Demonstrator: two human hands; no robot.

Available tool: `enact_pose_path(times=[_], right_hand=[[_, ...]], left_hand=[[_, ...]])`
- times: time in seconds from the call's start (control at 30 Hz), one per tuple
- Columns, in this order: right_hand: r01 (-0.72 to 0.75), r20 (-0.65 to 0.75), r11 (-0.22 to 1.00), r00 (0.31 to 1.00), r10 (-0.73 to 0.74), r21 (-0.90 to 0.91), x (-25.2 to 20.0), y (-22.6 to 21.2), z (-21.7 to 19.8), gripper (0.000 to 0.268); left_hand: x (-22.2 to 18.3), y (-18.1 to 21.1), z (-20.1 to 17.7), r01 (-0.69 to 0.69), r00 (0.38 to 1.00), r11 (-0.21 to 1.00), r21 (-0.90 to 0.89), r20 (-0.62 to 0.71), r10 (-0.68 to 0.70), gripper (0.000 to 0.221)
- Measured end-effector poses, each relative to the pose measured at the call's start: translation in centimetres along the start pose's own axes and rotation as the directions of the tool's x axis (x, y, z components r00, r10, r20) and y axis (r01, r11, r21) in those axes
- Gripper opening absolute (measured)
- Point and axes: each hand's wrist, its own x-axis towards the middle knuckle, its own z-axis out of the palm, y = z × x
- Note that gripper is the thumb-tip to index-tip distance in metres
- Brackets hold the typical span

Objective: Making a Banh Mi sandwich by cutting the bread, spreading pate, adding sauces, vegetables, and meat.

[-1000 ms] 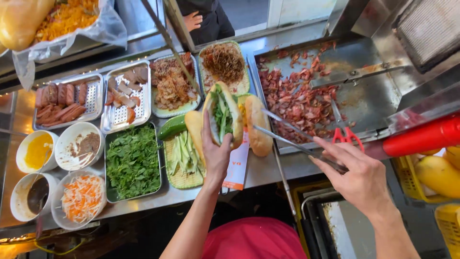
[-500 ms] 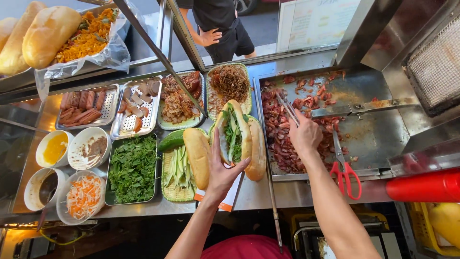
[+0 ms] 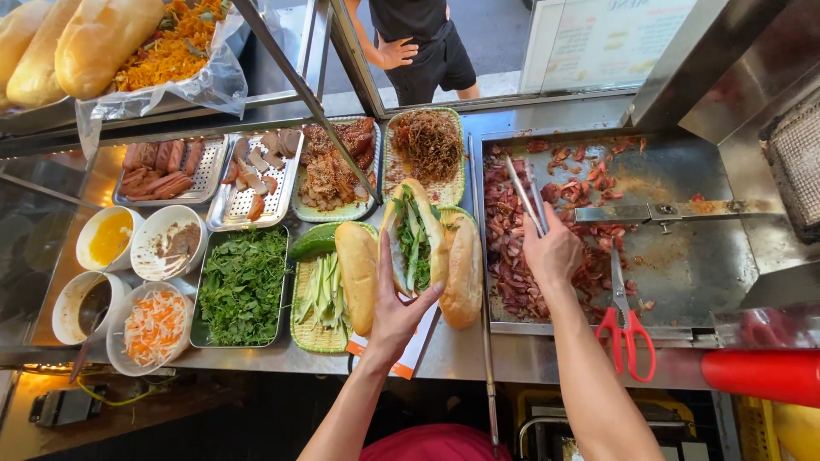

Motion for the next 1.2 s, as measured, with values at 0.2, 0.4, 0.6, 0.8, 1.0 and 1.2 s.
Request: enact_pose_path(times=[0.2, 0.4, 0.6, 0.8, 1.0, 1.2], right_hand=[[0.287, -0.111, 0.942, 0.945, -0.309, -0.174, 1.0, 1.4, 3.2, 0.052], [0.24, -0.087, 0.955, 0.962, -0.258, -0.175, 1.6, 0.6, 3.6, 0.055], [0.321, -0.087, 0.856, 0.918, -0.386, -0.406, 2.3, 2.3, 4.9, 0.048], [0.067, -0.121, 0.983, 0.989, -0.089, -0.17, -1.8, -1.6, -1.9, 0.041], [0.046, -0.21, 0.998, 0.976, -0.056, -0.054, -6.2, -0.1, -5.0, 0.046], [-0.061, -0.177, 0.997, 0.982, 0.069, 0.051, -11.6, -2.3, -7.3, 0.046]], left_hand=[[0.3, -1.4, 0.5, -0.08, 0.996, 0.976, 0.202, -0.011, 0.084, 0.112], [1.1, -1.4, 0.5, -0.034, 0.999, 0.971, 0.236, 0.003, 0.034, 0.115], [2.4, -2.1, 0.7, -0.019, 0.996, 1.0, -0.016, 0.087, 0.02, 0.115], [4.3, -4.1, 0.1, -0.103, 0.987, 0.984, 0.148, 0.135, 0.083, 0.116], [5.9, -5.6, 0.9, -0.139, 0.972, 0.986, 0.091, 0.201, 0.119, 0.122], [6.3, -6.9, 1.4, -0.279, 0.944, 0.948, 0.152, 0.224, 0.242, 0.128]])
